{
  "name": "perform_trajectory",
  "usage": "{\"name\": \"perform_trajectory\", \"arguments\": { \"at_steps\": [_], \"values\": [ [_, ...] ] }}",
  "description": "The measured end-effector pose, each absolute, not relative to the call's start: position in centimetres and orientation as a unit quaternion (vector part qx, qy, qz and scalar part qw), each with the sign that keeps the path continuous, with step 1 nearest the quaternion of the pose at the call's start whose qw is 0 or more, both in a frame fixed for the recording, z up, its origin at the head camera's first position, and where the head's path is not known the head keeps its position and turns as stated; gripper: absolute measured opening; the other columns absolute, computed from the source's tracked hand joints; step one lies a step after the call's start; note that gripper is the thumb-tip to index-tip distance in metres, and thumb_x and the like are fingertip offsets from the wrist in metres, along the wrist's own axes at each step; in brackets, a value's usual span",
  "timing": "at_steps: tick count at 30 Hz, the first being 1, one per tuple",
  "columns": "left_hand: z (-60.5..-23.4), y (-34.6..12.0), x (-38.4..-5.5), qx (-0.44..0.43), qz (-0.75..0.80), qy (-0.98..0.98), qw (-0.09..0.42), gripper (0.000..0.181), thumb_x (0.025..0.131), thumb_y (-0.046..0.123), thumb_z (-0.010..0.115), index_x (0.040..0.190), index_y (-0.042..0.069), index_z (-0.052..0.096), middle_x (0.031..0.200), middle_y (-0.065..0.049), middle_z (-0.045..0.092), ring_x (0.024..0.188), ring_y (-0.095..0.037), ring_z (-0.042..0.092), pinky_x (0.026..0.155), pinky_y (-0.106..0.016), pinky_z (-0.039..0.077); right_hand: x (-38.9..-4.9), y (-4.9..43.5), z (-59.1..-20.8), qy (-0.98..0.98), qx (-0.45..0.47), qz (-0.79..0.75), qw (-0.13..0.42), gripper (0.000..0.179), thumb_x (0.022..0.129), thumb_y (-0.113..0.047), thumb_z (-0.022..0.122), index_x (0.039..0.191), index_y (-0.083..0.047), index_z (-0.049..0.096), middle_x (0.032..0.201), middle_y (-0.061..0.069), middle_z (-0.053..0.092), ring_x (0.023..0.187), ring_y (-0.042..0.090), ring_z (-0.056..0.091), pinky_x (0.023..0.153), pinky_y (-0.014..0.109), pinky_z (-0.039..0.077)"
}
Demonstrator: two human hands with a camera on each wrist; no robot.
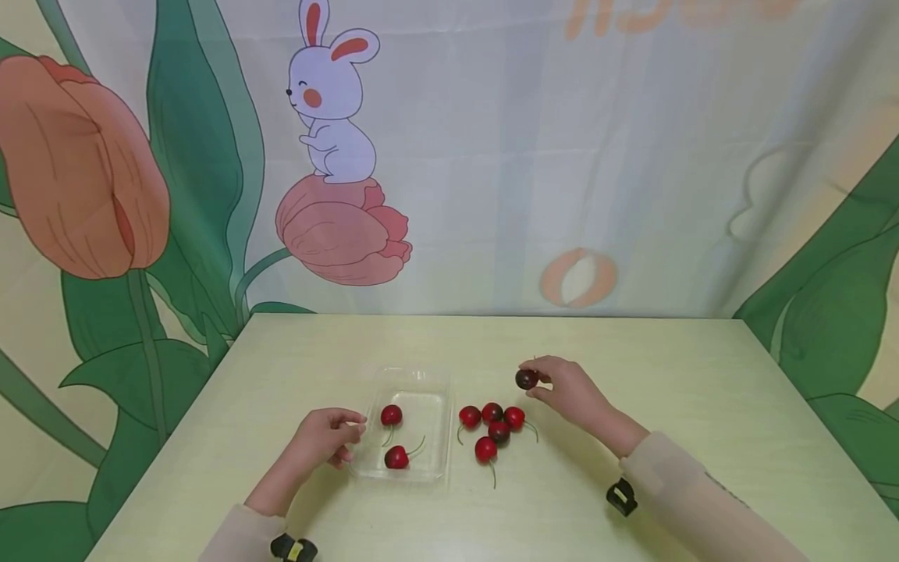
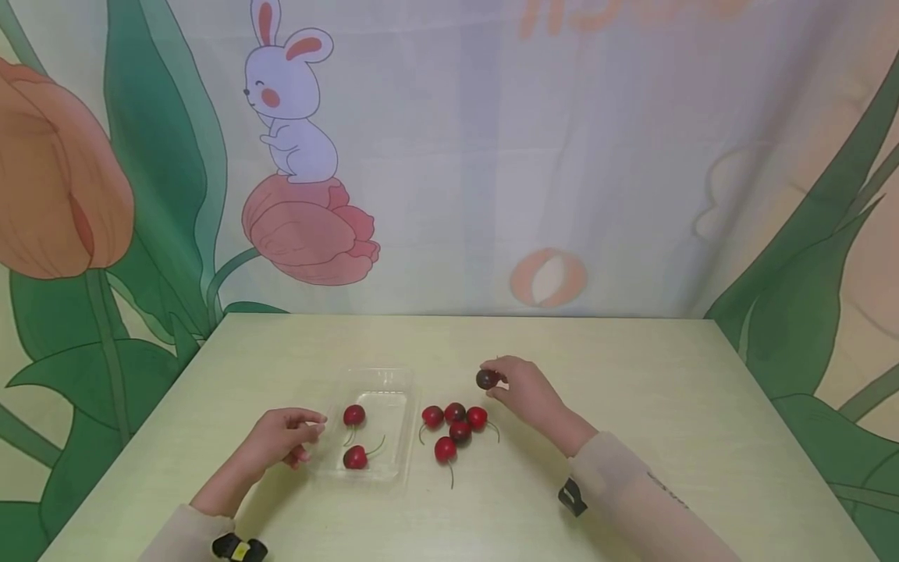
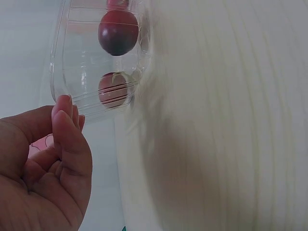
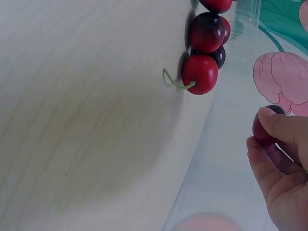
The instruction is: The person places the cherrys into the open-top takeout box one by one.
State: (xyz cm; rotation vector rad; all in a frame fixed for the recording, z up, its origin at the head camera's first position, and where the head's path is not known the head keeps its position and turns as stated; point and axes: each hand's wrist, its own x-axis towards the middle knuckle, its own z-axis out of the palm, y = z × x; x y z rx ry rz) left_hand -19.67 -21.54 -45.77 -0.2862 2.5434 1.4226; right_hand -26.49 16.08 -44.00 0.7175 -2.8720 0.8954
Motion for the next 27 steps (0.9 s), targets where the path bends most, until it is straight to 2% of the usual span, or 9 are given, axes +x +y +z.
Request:
{"name": "perform_trajectory", "arguments": {
  "at_steps": [12, 27],
  "values": [
    [-45.7, -21.4, -19.7, -0.097, 0.483, 0.865, 0.101, 0.026, 0.099, 0.010, 0.062, 0.119, -0.006, 0.067, 0.088, -0.012, 0.067, 0.054, -0.013, 0.055, 0.053, -0.024, 0.052, -26.1, 14.8, -42.9, -0.923, 0.249, 0.292, 0.020, 0.036, 0.089, -0.003, 0.075, 0.124, 0.003, 0.068, 0.122, 0.021, 0.071, 0.108, 0.034, 0.071, 0.094, 0.043, 0.060],
    [-45.9, -21.5, -19.7, -0.091, 0.485, 0.864, 0.098, 0.025, 0.099, 0.009, 0.062, 0.118, -0.006, 0.068, 0.087, -0.010, 0.066, 0.054, -0.013, 0.055, 0.052, -0.024, 0.052, -25.5, 12.6, -42.1, -0.919, 0.266, 0.291, 0.015, 0.035, 0.088, -0.002, 0.076, 0.122, 0.001, 0.069, 0.119, 0.017, 0.072, 0.104, 0.030, 0.070, 0.094, 0.045, 0.060]
  ]
}}
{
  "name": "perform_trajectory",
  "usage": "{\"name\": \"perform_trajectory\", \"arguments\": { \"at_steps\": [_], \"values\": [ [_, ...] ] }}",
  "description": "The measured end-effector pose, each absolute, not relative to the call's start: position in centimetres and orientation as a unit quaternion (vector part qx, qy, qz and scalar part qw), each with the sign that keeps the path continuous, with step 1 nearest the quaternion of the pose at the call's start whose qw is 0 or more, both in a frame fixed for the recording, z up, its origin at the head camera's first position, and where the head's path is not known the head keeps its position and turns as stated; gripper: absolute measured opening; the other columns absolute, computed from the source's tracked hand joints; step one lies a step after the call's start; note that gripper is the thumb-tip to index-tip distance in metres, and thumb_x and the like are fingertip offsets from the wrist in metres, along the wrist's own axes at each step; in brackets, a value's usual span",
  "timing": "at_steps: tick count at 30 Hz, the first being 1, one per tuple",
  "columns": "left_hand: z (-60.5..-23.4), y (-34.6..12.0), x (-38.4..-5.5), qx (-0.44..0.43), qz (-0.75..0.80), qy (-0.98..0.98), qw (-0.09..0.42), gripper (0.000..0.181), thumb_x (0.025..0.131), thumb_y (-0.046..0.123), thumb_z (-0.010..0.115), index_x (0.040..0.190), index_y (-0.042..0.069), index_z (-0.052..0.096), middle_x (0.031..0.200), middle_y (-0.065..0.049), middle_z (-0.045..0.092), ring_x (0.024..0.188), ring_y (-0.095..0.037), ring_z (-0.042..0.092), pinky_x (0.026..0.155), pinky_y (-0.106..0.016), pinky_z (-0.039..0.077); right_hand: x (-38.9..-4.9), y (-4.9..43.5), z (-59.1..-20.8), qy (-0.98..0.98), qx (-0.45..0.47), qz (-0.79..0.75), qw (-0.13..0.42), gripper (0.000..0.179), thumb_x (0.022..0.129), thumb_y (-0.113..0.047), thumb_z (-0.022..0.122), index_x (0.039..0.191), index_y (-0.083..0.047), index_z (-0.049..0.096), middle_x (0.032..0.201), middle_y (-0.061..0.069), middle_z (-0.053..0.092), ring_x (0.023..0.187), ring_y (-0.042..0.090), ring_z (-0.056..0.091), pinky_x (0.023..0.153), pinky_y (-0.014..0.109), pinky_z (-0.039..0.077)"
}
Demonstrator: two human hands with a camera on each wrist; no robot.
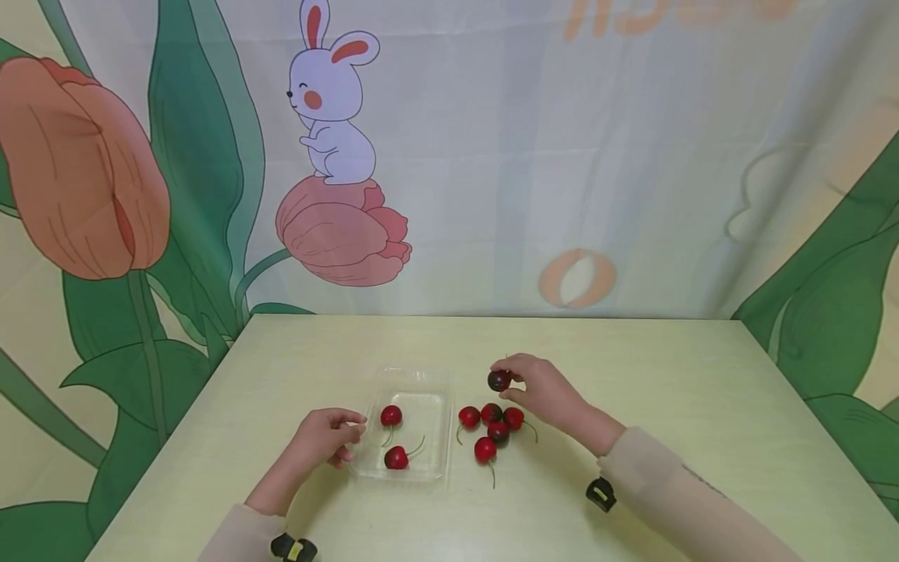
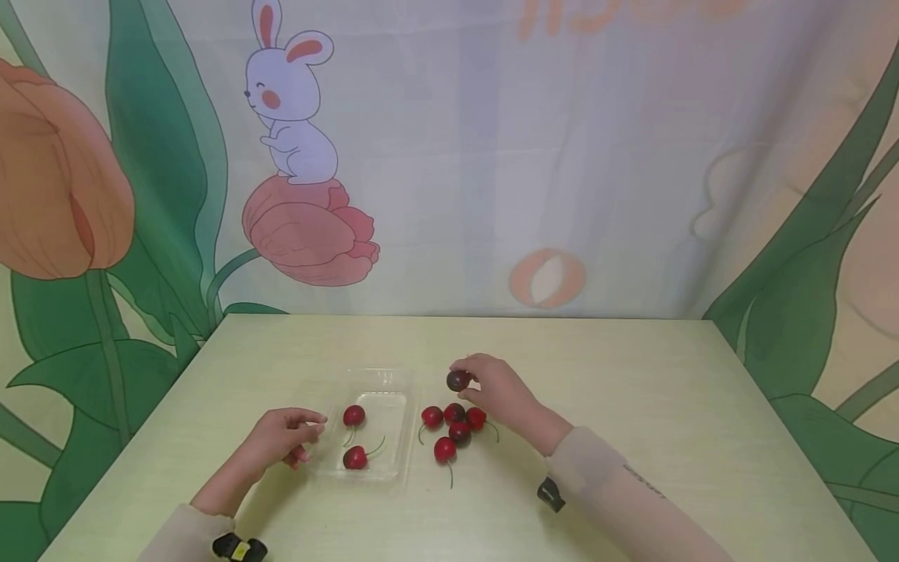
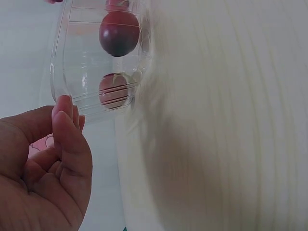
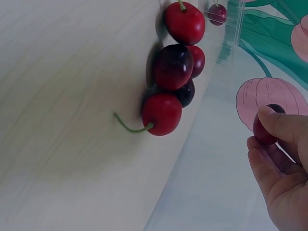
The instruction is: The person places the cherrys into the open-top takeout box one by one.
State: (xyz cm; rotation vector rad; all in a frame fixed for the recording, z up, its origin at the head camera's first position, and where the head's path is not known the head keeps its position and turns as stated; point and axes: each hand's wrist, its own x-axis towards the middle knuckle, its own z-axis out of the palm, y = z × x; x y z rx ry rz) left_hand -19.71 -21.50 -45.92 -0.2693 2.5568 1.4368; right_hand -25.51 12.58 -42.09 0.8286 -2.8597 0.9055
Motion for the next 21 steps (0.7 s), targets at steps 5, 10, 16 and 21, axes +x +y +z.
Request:
{"name": "perform_trajectory", "arguments": {
  "at_steps": [5, 10, 16, 21],
  "values": [
    [-46.0, -21.7, -19.8, -0.085, 0.490, 0.861, 0.100, 0.024, 0.099, 0.008, 0.062, 0.117, -0.006, 0.068, 0.086, -0.011, 0.066, 0.054, -0.012, 0.055, 0.052, -0.024, 0.052, -25.4, 11.9, -41.7, -0.920, 0.263, 0.292, 0.003, 0.035, 0.089, -0.003, 0.076, 0.123, -0.001, 0.069, 0.120, 0.015, 0.072, 0.105, 0.029, 0.070, 0.095, 0.044, 0.059],
    [-45.9, -21.6, -19.8, -0.086, 0.491, 0.861, 0.105, 0.024, 0.099, 0.008, 0.061, 0.117, -0.006, 0.068, 0.086, -0.009, 0.066, 0.055, -0.012, 0.056, 0.052, -0.022, 0.052, -25.4, 11.2, -41.7, -0.917, 0.276, 0.288, -0.001, 0.035, 0.089, -0.003, 0.076, 0.123, -0.002, 0.069, 0.116, 0.013, 0.072, 0.103, 0.030, 0.069, 0.094, 0.044, 0.059],
    [-45.9, -21.5, -19.7, -0.095, 0.486, 0.863, 0.099, 0.024, 0.099, 0.009, 0.062, 0.118, -0.005, 0.068, 0.088, -0.011, 0.067, 0.055, -0.013, 0.056, 0.053, -0.024, 0.052, -25.3, 10.5, -41.5, -0.913, 0.288, 0.289, -0.003, 0.035, 0.089, -0.003, 0.076, 0.123, -0.003, 0.069, 0.113, 0.010, 0.072, 0.100, 0.026, 0.067, 0.093, 0.042, 0.059],
    [-45.9, -21.4, -19.7, -0.096, 0.482, 0.865, 0.099, 0.025, 0.099, 0.010, 0.063, 0.119, -0.005, 0.068, 0.088, -0.011, 0.067, 0.055, -0.014, 0.056, 0.053, -0.025, 0.053, -25.2, 10.0, -41.3, -0.911, 0.293, 0.291, -0.002, 0.035, 0.089, -0.003, 0.076, 0.123, -0.003, 0.069, 0.113, 0.009, 0.072, 0.102, 0.028, 0.068, 0.094, 0.041, 0.058]
  ]
}}
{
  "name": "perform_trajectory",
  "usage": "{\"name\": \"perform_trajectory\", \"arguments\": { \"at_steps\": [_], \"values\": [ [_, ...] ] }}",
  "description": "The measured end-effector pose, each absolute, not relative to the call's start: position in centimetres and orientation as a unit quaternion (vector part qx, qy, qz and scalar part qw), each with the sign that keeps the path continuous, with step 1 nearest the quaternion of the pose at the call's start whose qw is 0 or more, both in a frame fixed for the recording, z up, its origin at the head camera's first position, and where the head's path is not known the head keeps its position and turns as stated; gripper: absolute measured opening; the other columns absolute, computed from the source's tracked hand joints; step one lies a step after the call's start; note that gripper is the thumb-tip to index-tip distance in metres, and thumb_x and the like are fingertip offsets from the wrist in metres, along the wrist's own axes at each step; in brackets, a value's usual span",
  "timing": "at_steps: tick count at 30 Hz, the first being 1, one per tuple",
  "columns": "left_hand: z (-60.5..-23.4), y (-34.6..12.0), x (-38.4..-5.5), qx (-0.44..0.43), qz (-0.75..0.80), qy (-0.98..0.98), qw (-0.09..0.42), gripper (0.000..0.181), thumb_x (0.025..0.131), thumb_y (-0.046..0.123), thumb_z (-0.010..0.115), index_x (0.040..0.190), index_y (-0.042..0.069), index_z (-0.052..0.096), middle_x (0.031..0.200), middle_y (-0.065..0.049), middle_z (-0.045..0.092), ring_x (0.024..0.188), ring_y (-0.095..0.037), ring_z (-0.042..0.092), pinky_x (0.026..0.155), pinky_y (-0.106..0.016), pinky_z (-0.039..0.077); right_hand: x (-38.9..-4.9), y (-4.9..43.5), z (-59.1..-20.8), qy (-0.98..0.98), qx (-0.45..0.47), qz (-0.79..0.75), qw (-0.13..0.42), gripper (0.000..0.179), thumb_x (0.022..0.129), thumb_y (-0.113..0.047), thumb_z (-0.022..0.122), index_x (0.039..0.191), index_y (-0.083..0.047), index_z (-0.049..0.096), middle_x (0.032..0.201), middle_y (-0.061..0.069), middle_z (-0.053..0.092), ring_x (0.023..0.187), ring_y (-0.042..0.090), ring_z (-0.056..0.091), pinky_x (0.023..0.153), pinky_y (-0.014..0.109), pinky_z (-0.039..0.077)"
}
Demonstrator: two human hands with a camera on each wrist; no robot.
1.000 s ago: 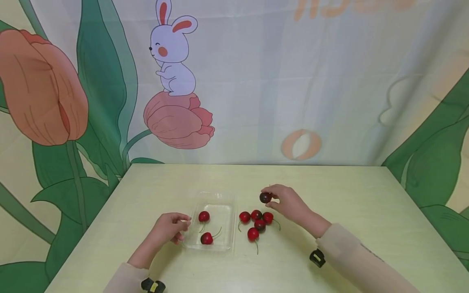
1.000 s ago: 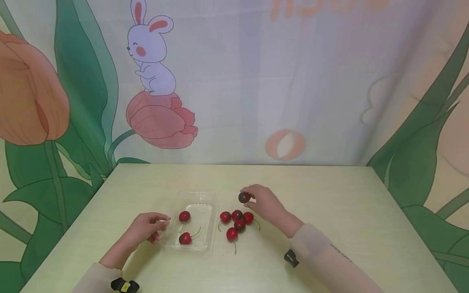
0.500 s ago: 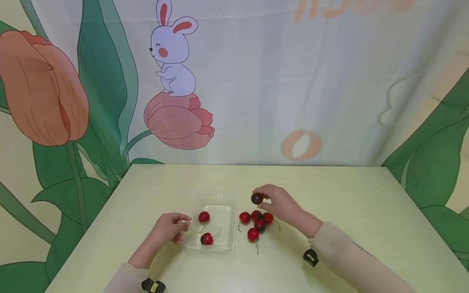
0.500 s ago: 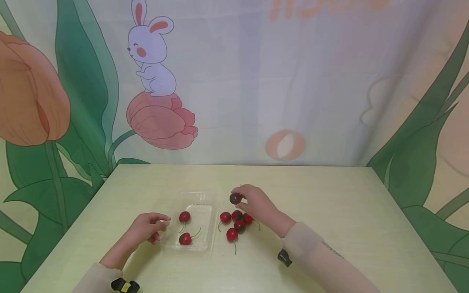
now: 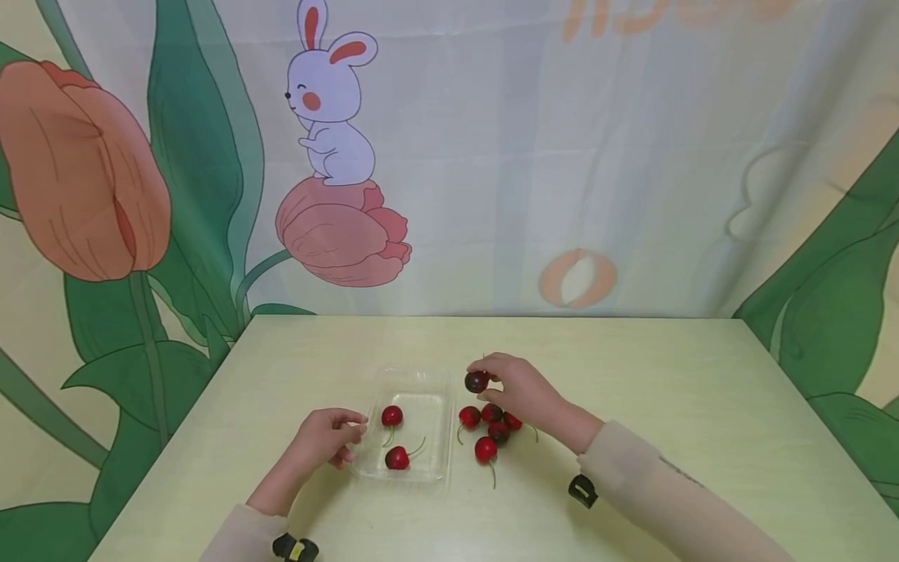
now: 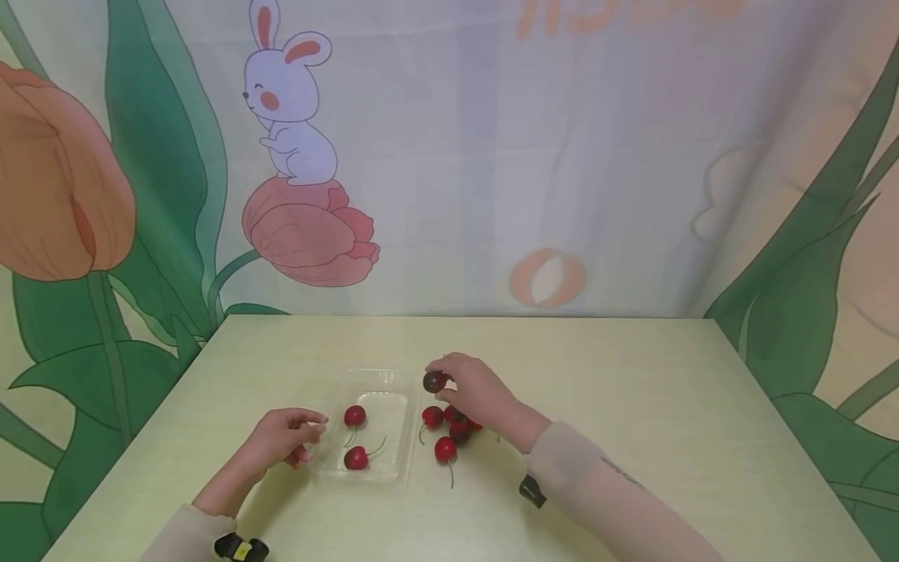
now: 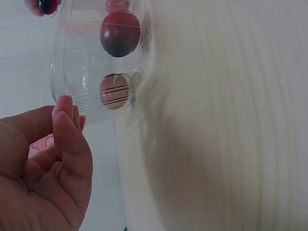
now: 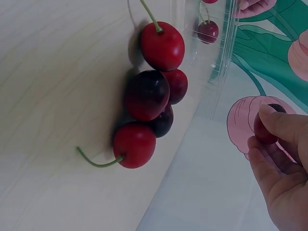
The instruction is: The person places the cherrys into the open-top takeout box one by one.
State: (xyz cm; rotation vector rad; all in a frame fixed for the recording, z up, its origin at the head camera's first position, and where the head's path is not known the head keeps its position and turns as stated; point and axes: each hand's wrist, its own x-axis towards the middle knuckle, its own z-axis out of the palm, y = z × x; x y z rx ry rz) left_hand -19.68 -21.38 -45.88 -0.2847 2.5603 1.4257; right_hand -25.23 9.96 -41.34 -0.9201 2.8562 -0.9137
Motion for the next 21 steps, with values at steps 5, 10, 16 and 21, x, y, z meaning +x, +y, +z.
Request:
{"name": "perform_trajectory", "arguments": {
  "at_steps": [5, 10, 16, 21],
  "values": [
    [-46.0, -21.4, -19.8, -0.099, 0.479, 0.867, 0.099, 0.026, 0.099, 0.010, 0.063, 0.119, -0.005, 0.068, 0.088, -0.011, 0.067, 0.055, -0.014, 0.056, 0.053, -0.024, 0.052, -25.2, 9.5, -41.2, 0.907, -0.307, -0.287, 0.000, 0.036, 0.089, -0.003, 0.075, 0.125, -0.001, 0.068, 0.113, 0.010, 0.072, 0.102, 0.025, 0.069, 0.095, 0.041, 0.058],
    [-45.9, -21.3, -19.7, -0.097, 0.480, 0.866, 0.101, 0.026, 0.099, 0.010, 0.063, 0.119, -0.005, 0.068, 0.088, -0.011, 0.067, 0.054, -0.013, 0.055, 0.052, -0.024, 0.052, -25.0, 8.8, -41.3, 0.906, -0.311, -0.287, 0.009, 0.037, 0.090, -0.004, 0.075, 0.126, -0.002, 0.068, 0.114, 0.010, 0.071, 0.103, 0.025, 0.069, 0.095, 0.040, 0.058],
    [-46.0, -21.5, -19.7, -0.091, 0.482, 0.866, 0.102, 0.026, 0.099, 0.010, 0.063, 0.119, -0.006, 0.068, 0.087, -0.010, 0.067, 0.054, -0.012, 0.055, 0.051, -0.023, 0.051, -24.8, 7.7, -41.3, 0.904, -0.305, -0.297, 0.024, 0.039, 0.090, -0.005, 0.075, 0.128, -0.003, 0.068, 0.115, 0.009, 0.071, 0.106, 0.027, 0.069, 0.099, 0.042, 0.056],
    [-45.9, -21.6, -19.7, -0.087, 0.482, 0.865, 0.107, 0.028, 0.099, 0.010, 0.062, 0.121, -0.007, 0.067, 0.086, -0.009, 0.066, 0.053, -0.011, 0.056, 0.052, -0.023, 0.052, -24.7, 6.9, -41.3, 0.904, -0.303, -0.301, 0.035, 0.038, 0.090, -0.005, 0.076, 0.128, -0.004, 0.069, 0.115, 0.009, 0.072, 0.106, 0.026, 0.069, 0.100, 0.043, 0.056]
  ]
}}
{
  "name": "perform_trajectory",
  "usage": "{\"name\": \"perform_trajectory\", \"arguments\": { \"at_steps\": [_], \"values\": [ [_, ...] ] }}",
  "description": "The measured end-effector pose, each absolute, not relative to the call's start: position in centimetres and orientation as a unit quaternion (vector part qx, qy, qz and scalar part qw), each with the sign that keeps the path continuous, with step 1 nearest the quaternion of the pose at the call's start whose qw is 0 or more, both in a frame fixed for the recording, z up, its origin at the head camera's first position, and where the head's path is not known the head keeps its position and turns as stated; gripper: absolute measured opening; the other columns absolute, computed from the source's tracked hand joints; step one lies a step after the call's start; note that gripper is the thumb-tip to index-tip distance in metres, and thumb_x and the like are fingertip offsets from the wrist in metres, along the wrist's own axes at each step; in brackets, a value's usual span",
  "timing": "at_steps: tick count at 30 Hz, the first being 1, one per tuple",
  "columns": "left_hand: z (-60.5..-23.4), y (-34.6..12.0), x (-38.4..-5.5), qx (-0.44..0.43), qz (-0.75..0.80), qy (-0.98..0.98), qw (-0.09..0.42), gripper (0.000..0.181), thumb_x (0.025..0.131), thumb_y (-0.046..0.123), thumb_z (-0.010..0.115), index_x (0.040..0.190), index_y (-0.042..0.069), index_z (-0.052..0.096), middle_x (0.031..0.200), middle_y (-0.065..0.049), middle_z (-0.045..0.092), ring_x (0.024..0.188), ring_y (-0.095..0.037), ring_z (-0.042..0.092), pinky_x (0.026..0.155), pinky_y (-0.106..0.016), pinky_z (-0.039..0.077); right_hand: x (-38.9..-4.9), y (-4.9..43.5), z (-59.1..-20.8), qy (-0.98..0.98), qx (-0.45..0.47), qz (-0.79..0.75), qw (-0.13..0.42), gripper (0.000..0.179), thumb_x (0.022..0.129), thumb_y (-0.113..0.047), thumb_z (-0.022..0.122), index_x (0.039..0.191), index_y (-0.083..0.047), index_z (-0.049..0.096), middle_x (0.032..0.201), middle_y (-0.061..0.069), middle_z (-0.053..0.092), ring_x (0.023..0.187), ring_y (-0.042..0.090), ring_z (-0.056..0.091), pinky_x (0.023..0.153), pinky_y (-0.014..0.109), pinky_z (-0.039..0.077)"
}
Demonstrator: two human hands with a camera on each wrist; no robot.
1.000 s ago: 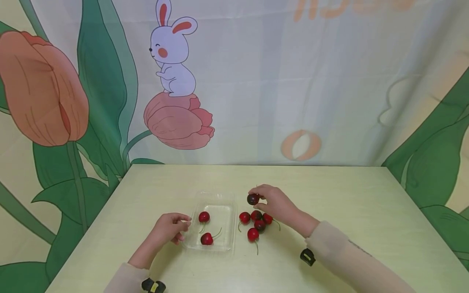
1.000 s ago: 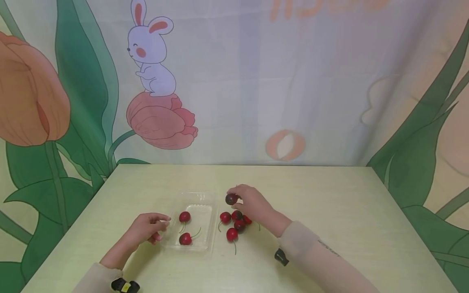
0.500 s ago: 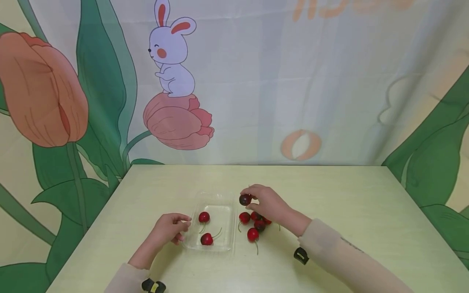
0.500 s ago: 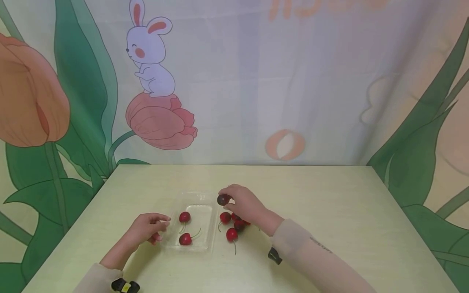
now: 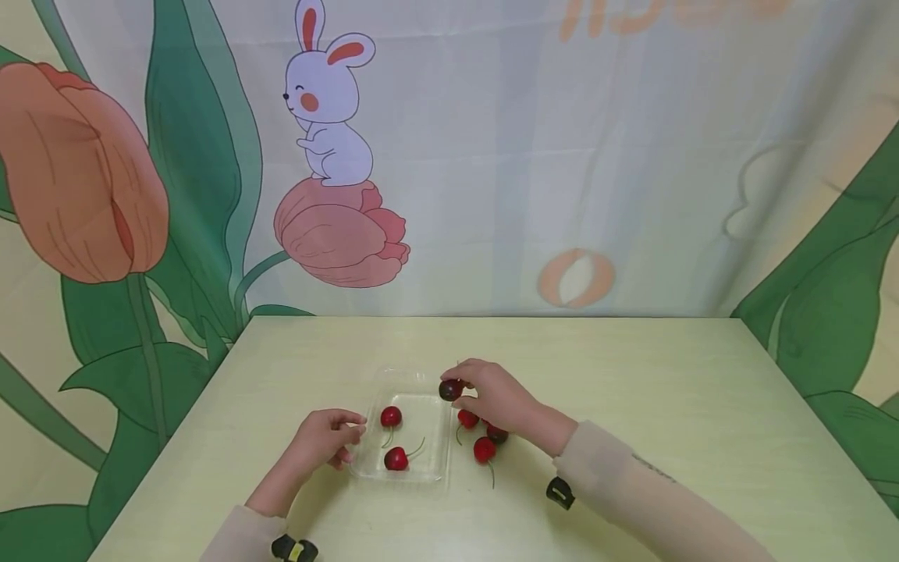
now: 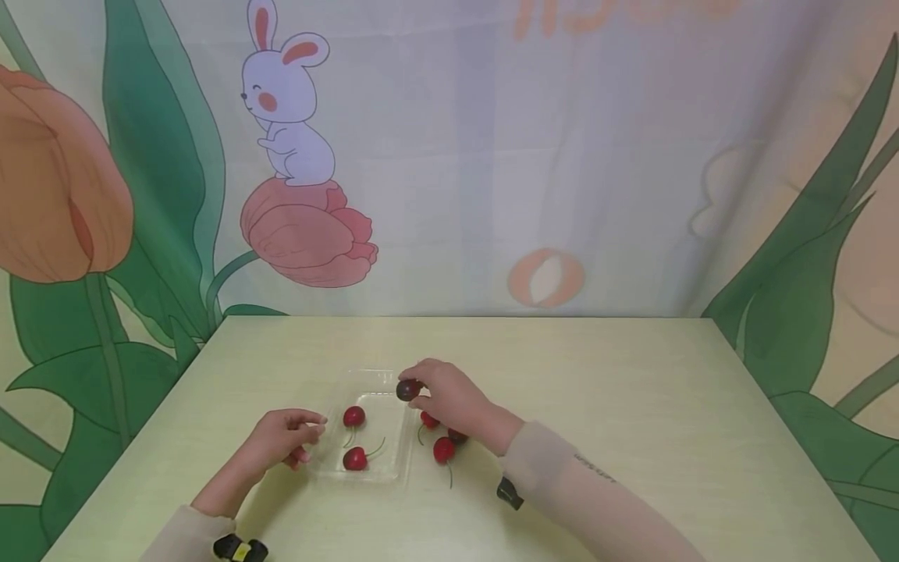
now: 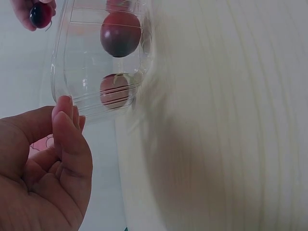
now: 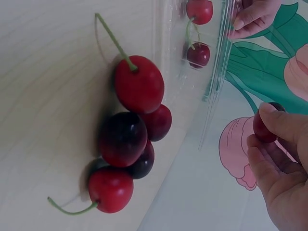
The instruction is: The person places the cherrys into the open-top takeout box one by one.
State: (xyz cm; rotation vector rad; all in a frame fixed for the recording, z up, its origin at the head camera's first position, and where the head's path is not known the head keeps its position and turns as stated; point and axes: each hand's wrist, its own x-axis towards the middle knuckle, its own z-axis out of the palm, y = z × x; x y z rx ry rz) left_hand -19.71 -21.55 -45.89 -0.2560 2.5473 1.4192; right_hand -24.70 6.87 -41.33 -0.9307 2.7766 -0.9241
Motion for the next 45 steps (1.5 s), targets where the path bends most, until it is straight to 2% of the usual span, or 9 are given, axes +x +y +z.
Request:
{"name": "perform_trajectory", "arguments": {
  "at_steps": [20, 45],
  "values": [
    [-45.8, -21.3, -19.7, -0.095, 0.481, 0.865, 0.104, 0.027, 0.099, 0.010, 0.063, 0.119, -0.006, 0.068, 0.087, -0.011, 0.067, 0.054, -0.012, 0.055, 0.051, -0.024, 0.052, -24.3, 4.4, -42.1, 0.888, -0.346, -0.296, 0.060, 0.038, 0.091, -0.006, 0.075, 0.127, 0.000, 0.068, 0.118, 0.012, 0.072, 0.107, 0.025, 0.069, 0.099, 0.041, 0.057],
    [-45.2, -21.1, -19.5, -0.089, 0.494, 0.859, 0.101, 0.029, 0.097, 0.008, 0.063, 0.119, -0.010, 0.067, 0.086, -0.013, 0.069, 0.051, -0.010, 0.056, 0.049, -0.025, 0.050, -24.5, 1.2, -43.3, 0.902, -0.358, -0.225, 0.085, 0.037, 0.093, -0.013, 0.075, 0.129, -0.007, 0.070, 0.126, 0.008, 0.073, 0.116, 0.022, 0.067, 0.104, 0.033, 0.055]
  ]
}}
